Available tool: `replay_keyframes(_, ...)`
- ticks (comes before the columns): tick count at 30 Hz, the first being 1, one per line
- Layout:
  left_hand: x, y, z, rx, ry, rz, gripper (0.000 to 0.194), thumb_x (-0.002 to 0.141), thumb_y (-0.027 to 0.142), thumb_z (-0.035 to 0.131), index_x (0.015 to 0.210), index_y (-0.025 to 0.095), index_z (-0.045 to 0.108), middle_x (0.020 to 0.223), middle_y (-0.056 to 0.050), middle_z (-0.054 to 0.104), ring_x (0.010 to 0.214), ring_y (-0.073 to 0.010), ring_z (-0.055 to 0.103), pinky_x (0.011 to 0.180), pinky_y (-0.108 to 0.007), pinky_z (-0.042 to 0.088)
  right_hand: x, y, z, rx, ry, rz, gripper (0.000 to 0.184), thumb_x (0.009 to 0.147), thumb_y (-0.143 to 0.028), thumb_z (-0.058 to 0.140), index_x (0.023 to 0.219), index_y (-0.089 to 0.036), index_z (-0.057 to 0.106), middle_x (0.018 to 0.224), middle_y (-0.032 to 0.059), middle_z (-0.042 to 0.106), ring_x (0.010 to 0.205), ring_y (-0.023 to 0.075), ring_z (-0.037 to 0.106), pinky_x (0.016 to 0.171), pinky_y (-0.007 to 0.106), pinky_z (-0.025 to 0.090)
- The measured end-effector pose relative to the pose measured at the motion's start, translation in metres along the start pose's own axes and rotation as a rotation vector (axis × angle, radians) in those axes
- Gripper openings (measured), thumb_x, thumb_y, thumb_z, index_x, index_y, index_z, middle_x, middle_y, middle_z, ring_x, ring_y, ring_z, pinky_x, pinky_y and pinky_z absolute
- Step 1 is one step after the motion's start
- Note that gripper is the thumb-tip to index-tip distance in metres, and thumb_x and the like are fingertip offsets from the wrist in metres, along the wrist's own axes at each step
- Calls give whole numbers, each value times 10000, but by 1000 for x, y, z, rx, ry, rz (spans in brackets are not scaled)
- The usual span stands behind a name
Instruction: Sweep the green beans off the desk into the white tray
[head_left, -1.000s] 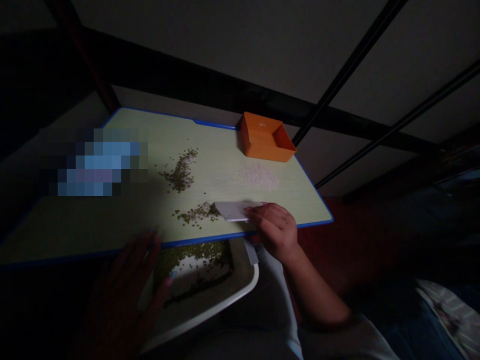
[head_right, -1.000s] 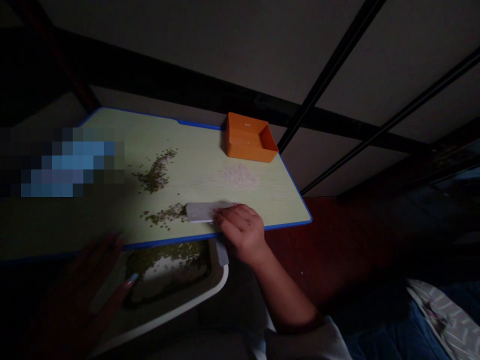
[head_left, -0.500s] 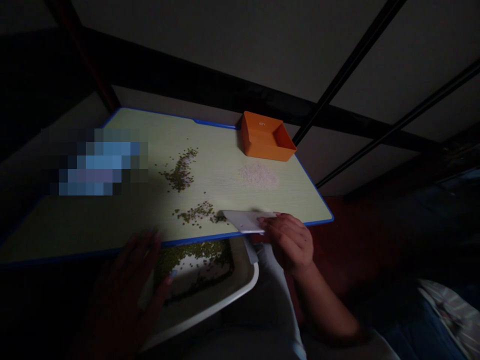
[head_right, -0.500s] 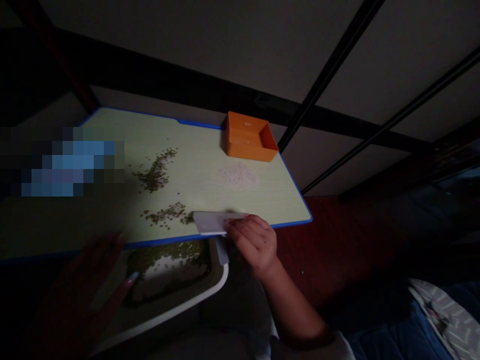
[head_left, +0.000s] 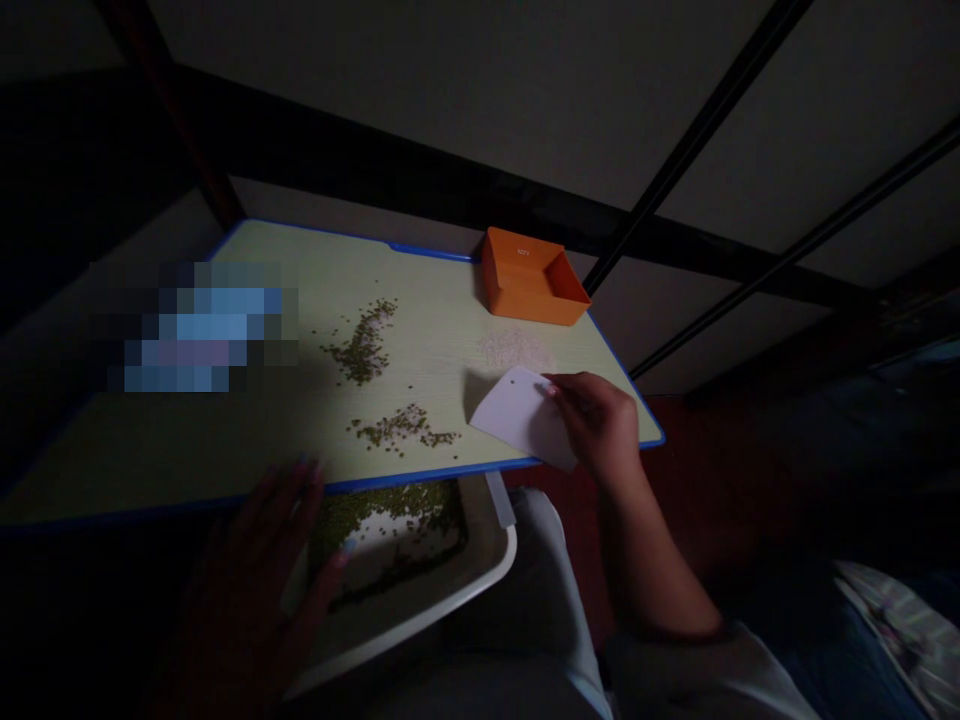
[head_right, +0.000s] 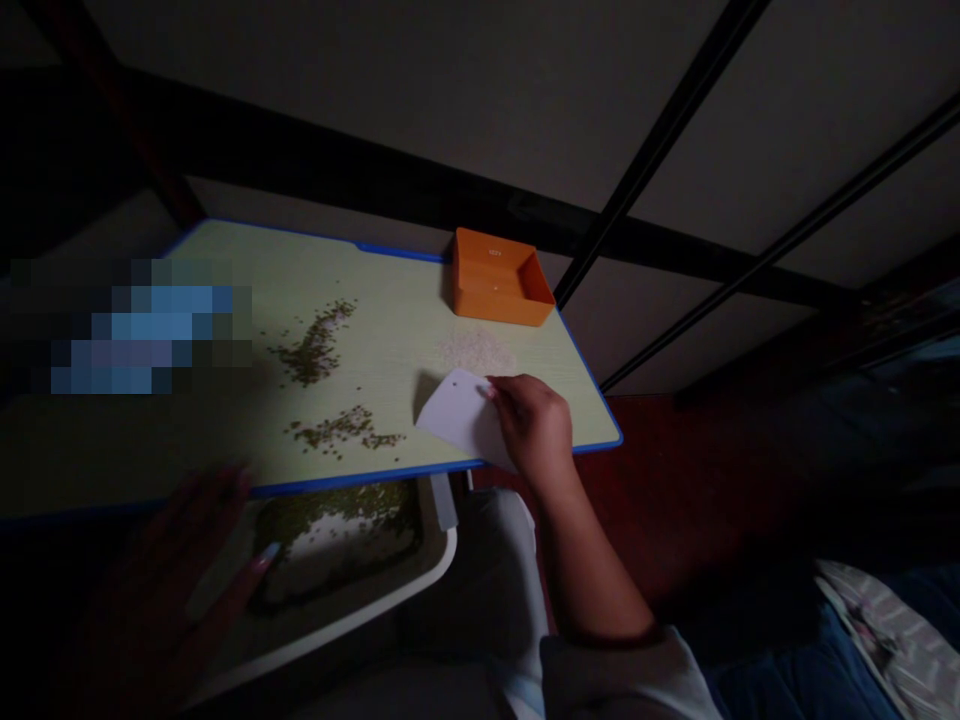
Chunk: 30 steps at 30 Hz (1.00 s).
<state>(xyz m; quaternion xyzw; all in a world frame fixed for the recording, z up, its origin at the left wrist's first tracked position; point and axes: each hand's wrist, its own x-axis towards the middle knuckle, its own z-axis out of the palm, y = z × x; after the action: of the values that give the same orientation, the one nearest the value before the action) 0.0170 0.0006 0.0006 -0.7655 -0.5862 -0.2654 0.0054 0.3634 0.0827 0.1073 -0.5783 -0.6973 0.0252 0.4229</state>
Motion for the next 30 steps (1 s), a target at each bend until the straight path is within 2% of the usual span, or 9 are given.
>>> replay_keyframes(6,1,1,0,6,-6,5,690,889,471,394,1535,373,173,1621,-31,400,1515,-283,340,1137,-624,439,1,5,9,46,-36,62,198,884,-321,612,913,-224,782,872,77,783,770,210,710,714,343,536)
replay_keyframes(12,0,-1,1,-1,-20,2,694,886,481,399,1533,383,168,1631,-10,385,1522,-273,324,1177,-597,399,6,2,12,53,-55,62,201,879,-326,612,903,-222,783,882,77,787,789,214,715,729,348,539)
replay_keyframes(26,0,1,-1,-34,-31,-28,689,886,458,423,1528,401,180,1628,-13,390,1523,-270,323,1202,-590,367,-5,-5,6,62,-79,51,194,888,-304,612,907,-213,782,863,80,785,769,205,716,689,337,540)
replay_keyframes(30,1,1,-1,-26,-14,-18,689,889,459,418,1530,397,172,1618,-20,407,1512,-274,345,1180,-594,396,-5,-3,7,17,-57,46,208,884,-291,601,911,-196,784,843,92,779,738,210,707,670,345,531)
